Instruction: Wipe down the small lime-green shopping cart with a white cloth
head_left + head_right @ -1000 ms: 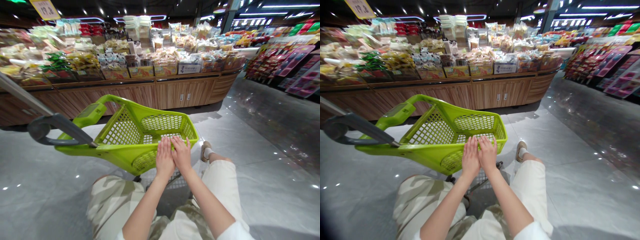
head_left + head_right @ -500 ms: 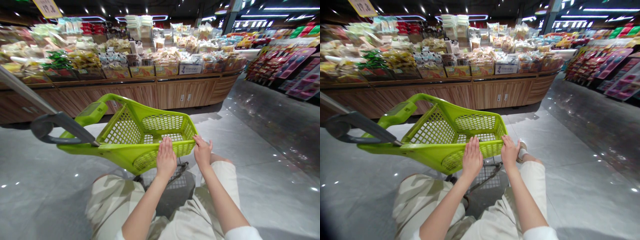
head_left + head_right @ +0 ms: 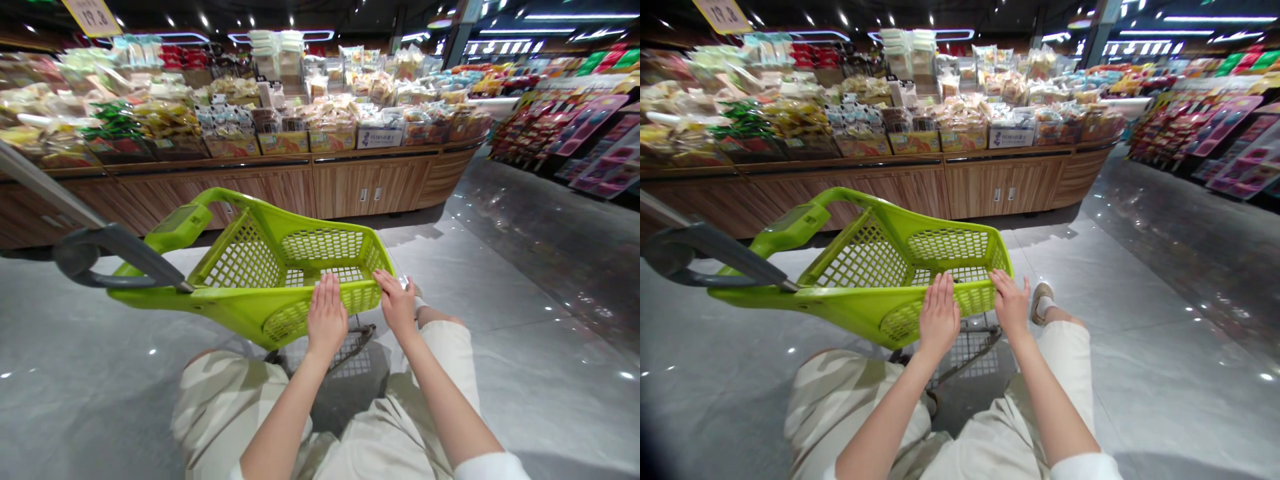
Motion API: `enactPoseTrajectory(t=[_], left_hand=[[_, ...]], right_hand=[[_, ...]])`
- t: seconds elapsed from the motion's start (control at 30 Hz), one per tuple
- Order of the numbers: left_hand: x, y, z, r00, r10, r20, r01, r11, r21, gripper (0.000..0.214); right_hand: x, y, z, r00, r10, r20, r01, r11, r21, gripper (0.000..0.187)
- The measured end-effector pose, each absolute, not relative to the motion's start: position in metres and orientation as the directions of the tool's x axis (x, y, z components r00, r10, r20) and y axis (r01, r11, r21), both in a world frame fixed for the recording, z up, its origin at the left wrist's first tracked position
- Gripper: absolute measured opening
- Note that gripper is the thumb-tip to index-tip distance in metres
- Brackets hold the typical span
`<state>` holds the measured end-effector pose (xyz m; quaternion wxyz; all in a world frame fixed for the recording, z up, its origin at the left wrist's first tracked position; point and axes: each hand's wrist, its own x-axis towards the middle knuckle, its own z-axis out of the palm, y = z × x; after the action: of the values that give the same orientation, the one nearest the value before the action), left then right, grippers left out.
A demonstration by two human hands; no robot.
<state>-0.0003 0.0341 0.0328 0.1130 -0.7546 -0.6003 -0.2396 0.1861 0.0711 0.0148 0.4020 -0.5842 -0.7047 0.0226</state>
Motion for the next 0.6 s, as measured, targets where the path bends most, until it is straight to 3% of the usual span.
enactPoseTrajectory(t=[0.17,0.3,0.43,0.6], left_hand=[[0.004,0.035,0.032,0.164,0.857,0.489,0.959,-0.254,0.124,0.061],[0.005,0.036,0.028,0.165,0.854,0.494,0.962,-0.249,0.110,0.061],[0.001,0.036,0.028,0.183,0.854,0.487,0.964,-0.254,0.082,0.060],[-0.002,0.035,0.033,0.174,0.854,0.490,0.960,-0.258,0.110,0.061]], right_hand=[[0.191,0.079,0.010,0.191,0.831,0.523,0.808,0.170,-0.565,0.045],[0.130,0.067,0.027,0.024,0.840,0.541,0.850,0.268,-0.454,0.049],[0.100,0.057,0.040,-0.156,0.836,0.527,0.807,0.415,-0.420,0.053],[0.159,0.065,0.026,-0.105,0.841,0.531,0.796,0.392,-0.462,0.055]])
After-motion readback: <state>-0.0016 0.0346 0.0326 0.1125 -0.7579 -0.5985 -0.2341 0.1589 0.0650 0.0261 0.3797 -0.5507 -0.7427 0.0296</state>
